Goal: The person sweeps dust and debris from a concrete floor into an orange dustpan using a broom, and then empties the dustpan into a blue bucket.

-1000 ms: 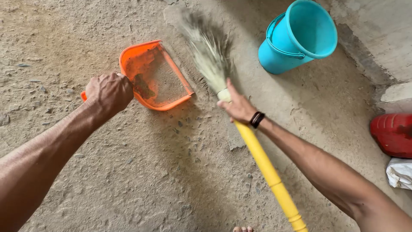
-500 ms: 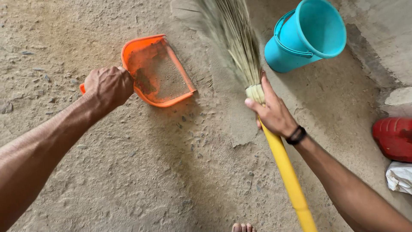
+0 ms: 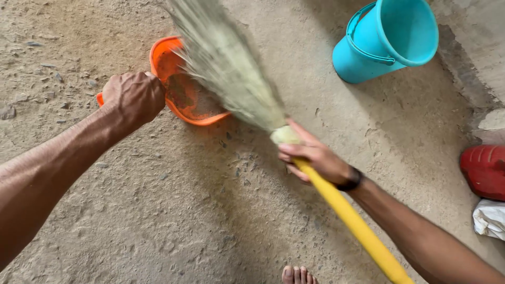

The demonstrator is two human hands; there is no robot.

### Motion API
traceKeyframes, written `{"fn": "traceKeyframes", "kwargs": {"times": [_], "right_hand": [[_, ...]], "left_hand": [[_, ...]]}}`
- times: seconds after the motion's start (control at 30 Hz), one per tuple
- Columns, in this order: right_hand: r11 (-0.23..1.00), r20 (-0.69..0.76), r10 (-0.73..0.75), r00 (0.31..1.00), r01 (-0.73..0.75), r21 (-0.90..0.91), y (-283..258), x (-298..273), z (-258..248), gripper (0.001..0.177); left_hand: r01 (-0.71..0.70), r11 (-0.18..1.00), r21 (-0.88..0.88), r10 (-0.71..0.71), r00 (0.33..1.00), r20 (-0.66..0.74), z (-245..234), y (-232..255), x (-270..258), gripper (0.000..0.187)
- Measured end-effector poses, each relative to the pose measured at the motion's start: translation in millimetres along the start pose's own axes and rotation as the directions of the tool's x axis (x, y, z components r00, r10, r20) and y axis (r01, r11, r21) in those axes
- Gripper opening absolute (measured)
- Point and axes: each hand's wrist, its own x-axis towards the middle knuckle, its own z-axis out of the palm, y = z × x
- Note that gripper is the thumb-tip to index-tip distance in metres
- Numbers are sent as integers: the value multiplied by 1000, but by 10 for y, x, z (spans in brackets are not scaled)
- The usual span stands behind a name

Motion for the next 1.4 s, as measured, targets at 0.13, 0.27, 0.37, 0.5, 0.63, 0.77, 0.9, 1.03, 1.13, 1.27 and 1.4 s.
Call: {"fn": "traceKeyframes", "kwargs": {"times": [0.13, 0.27, 0.37, 0.5, 0.63, 0.77, 0.9, 1.03, 1.13, 1.27, 1.4], "right_hand": [[998, -10, -37, 999, 37, -46, -321, -333, -128, 97], [849, -383, -145, 912, -84, -522, -334, -193, -212, 93], [791, -529, -61, 846, -282, -543, 9, 73, -280, 99], [868, -387, 150, 910, -309, -390, 374, 198, -80, 99], [950, -148, 113, 982, -151, -275, 372, 2, 36, 94], [999, 21, -1, 1000, 0, 32, 160, -237, -156, 94], [937, -124, -206, 971, 159, -312, -348, -244, -345, 84], [735, -369, -295, 881, -38, -677, -521, 282, -209, 83], [703, -449, -178, 876, -206, -681, -244, 713, -245, 82], [809, -241, -9, 970, -135, -573, -9, 740, -33, 83], [940, 35, 27, 999, -13, -340, -117, 317, 215, 85]], "left_hand": [[-11, 1000, 16, 11, 1000, -6, -70, -26, -124, 49], [-12, 1000, 5, 12, 1000, -18, -5, -84, -208, 50], [10, 1000, -21, -10, 1000, -6, 16, -60, -232, 50], [6, 999, 31, -6, 1000, 7, 86, -92, -207, 46], [8, 999, 36, -8, 1000, 4, 56, -66, -240, 46], [25, 1000, -17, -25, 1000, -16, 92, -115, -340, 46], [70, 994, -81, -75, 995, -62, 99, -193, -467, 47], [114, 984, -133, -122, 991, -52, 50, -211, -533, 48], [151, 976, -158, -156, 988, -17, 156, -243, -492, 49], [125, 986, -110, -128, 991, -26, 239, -277, -448, 50], [104, 991, -79, -108, 993, -48, 291, -306, -468, 50]]}}
